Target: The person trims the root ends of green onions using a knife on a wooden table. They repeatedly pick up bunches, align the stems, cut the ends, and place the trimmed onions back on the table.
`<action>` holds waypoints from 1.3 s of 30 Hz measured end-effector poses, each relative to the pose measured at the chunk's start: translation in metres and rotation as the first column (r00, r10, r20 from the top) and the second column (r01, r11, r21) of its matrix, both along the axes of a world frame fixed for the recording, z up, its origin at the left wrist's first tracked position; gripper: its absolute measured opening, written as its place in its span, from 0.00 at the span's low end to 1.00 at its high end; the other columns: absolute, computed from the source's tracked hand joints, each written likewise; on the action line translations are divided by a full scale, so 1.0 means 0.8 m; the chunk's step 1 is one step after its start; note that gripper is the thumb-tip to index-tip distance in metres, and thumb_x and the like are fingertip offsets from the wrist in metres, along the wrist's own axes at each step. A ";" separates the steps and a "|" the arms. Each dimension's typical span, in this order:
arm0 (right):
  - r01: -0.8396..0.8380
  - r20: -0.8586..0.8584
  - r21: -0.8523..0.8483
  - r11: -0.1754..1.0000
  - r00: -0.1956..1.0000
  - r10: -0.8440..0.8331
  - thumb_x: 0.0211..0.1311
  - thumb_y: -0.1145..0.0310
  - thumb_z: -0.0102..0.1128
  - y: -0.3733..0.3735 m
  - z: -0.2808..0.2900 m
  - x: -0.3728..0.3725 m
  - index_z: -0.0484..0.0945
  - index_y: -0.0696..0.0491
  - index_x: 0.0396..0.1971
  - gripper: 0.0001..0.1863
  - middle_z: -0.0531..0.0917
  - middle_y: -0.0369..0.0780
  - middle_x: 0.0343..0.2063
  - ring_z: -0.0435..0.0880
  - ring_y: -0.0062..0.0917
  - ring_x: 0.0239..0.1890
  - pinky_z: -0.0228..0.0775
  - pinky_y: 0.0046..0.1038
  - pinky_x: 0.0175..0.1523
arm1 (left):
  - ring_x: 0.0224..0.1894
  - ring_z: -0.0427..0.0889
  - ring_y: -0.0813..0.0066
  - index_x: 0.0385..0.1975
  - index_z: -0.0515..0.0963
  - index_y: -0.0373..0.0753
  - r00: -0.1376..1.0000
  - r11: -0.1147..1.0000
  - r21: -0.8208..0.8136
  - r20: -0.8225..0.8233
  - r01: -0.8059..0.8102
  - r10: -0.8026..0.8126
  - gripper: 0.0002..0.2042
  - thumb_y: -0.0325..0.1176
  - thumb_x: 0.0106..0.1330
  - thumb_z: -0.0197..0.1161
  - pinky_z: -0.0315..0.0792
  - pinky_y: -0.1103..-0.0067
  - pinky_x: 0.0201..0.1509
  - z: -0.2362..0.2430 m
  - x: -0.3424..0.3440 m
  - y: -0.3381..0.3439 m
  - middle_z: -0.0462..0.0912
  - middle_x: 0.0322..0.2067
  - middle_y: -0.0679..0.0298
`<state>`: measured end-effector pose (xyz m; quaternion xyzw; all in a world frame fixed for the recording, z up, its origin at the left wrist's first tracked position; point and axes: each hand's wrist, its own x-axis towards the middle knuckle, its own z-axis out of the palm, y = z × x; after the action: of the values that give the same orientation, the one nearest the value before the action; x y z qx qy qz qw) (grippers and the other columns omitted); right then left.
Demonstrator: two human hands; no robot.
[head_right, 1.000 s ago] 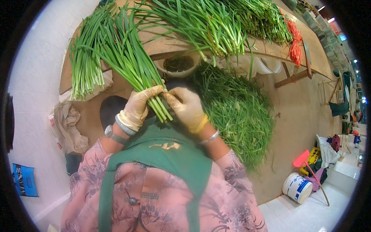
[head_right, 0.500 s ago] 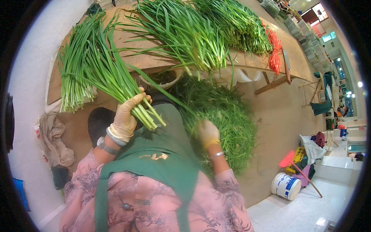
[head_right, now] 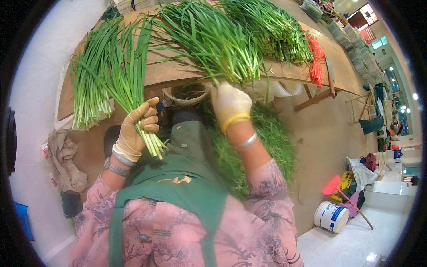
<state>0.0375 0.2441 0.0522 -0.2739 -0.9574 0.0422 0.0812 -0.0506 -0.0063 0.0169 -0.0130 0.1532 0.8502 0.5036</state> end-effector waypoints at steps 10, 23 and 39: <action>-0.204 -0.157 -0.962 0.184 0.958 0.239 0.71 0.53 0.54 -0.084 0.000 0.074 0.82 0.58 0.32 0.22 0.80 0.41 0.17 0.81 0.25 0.21 0.72 0.32 0.30 | 0.35 0.78 0.79 0.60 0.70 0.32 0.973 0.931 -0.361 -0.230 -0.060 -0.027 0.20 0.32 0.72 0.60 0.78 0.81 0.40 -0.005 0.015 0.003 0.80 0.45 0.62; -0.358 -0.267 -0.920 -0.161 0.871 -0.413 0.68 0.68 0.61 -0.120 -0.074 0.066 0.79 0.59 0.44 0.11 0.82 0.35 0.32 0.77 0.16 0.29 0.70 0.18 0.34 | 0.37 0.81 0.81 0.48 0.80 0.34 0.921 0.849 -0.485 -0.389 -0.212 0.008 0.12 0.28 0.66 0.66 0.77 0.84 0.37 -0.022 0.032 0.033 0.85 0.39 0.66; -0.443 -0.428 -0.518 0.731 0.875 0.227 0.64 0.57 0.61 -0.076 -0.041 0.106 0.79 0.54 0.41 0.16 0.86 0.46 0.38 0.86 0.42 0.35 0.79 0.37 0.39 | 0.29 0.82 0.76 0.39 0.80 0.34 0.855 0.772 -0.502 -0.508 -0.390 0.102 0.08 0.25 0.62 0.70 0.78 0.80 0.33 -0.019 0.044 0.046 0.83 0.31 0.65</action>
<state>0.1221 0.1836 0.0195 -0.0936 -0.8988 0.4039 0.1426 -0.0155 0.0304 0.0016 0.0093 0.5186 0.7987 0.3050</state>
